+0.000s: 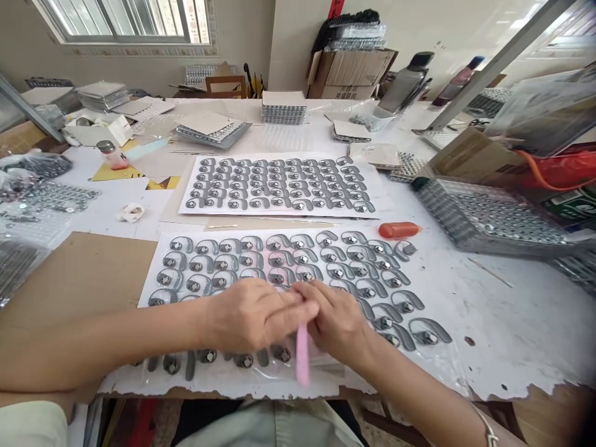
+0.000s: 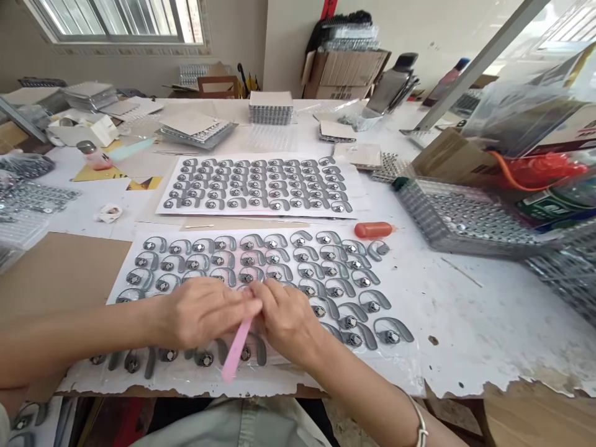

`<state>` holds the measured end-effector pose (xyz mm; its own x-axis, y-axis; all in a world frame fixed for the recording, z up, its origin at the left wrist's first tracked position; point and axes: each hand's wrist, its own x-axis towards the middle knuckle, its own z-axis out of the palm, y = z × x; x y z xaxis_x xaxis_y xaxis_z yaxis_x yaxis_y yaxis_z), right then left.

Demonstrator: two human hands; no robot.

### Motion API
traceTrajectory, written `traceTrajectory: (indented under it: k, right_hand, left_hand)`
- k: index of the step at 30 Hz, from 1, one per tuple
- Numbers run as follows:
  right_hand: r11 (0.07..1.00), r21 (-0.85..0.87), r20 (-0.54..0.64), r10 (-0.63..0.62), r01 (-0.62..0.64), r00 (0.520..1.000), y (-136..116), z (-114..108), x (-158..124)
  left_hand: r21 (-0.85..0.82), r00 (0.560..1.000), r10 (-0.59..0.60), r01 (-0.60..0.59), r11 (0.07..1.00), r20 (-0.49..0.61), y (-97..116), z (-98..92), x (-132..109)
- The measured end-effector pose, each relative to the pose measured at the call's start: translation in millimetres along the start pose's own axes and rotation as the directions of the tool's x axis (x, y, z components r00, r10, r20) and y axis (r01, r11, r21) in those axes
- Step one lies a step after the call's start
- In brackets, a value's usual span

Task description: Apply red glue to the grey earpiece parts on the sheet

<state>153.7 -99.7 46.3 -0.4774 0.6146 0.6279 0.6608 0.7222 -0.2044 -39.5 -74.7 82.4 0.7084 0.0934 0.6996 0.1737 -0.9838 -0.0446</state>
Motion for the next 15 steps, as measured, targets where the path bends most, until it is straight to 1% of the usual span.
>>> traceTrajectory:
  k: [1, 2, 3, 4, 5, 7, 8, 9, 10, 12, 14, 15]
  right_hand:
    - [0.999, 0.029, -0.004, 0.027, -0.026, 1.0, 5, 1, -1]
    - [0.994, 0.069, -0.014, 0.083, -0.081, 0.996, 11, 1, 0]
    - [0.98, 0.12, -0.026, 0.164, -0.16, 0.986, 16, 0, 2]
    - [0.952, 0.175, -0.031, 0.26, -0.251, 0.965, 20, -1, 5]
    - [0.912, 0.225, -0.017, 0.356, -0.343, 0.934, 23, -1, 9]
    - [0.815, 0.291, 0.063, 0.506, -0.501, 0.86, 27, 0, 17]
    - [0.775, 0.313, 0.108, 0.546, -0.55, 0.831, 29, 2, 20]
    - [0.742, 0.323, 0.144, 0.575, -0.588, 0.805, 30, 4, 23]
    - [0.711, 0.324, 0.17, 0.606, -0.625, 0.777, 30, 6, 25]
    - [0.641, 0.322, 0.199, 0.674, -0.697, 0.712, 28, 13, 26]
    - [0.591, 0.296, 0.208, 0.726, -0.75, 0.655, 24, 20, 24]
    - [0.587, 0.271, 0.205, 0.739, -0.763, 0.642, 21, 24, 22]
  left_hand:
    - [-0.004, 0.998, -0.056, 0.056, 0.998, 0.015, -3, 1.0, -1]
    - [0.001, 0.99, -0.129, 0.129, 0.992, 0.049, -7, 2.9, -4]
    - [0.025, 0.97, -0.215, 0.214, 0.977, 0.11, -13, 5.5, -7]
    - [0.07, 0.935, -0.298, 0.289, 0.955, 0.192, -20, 8.6, -10]
    - [0.129, 0.888, -0.362, 0.339, 0.932, 0.282, -26, 12.1, -13]
    - [0.223, 0.789, -0.423, 0.36, 0.906, 0.445, -36, 19.5, -20]
    - [0.249, 0.752, -0.43, 0.351, 0.903, 0.5, -39, 23.0, -22]
    - [0.262, 0.731, -0.429, 0.34, 0.903, 0.531, -41, 26.3, -25]
    - [0.269, 0.721, -0.43, 0.336, 0.903, 0.543, -42, 29.1, -27]
    - [0.282, 0.714, -0.442, 0.341, 0.897, 0.543, -42, 33.7, -32]
    - [0.284, 0.722, -0.448, 0.348, 0.894, 0.527, -42, 36.8, -36]
    - [0.279, 0.727, -0.448, 0.351, 0.894, 0.521, -42, 37.9, -37]
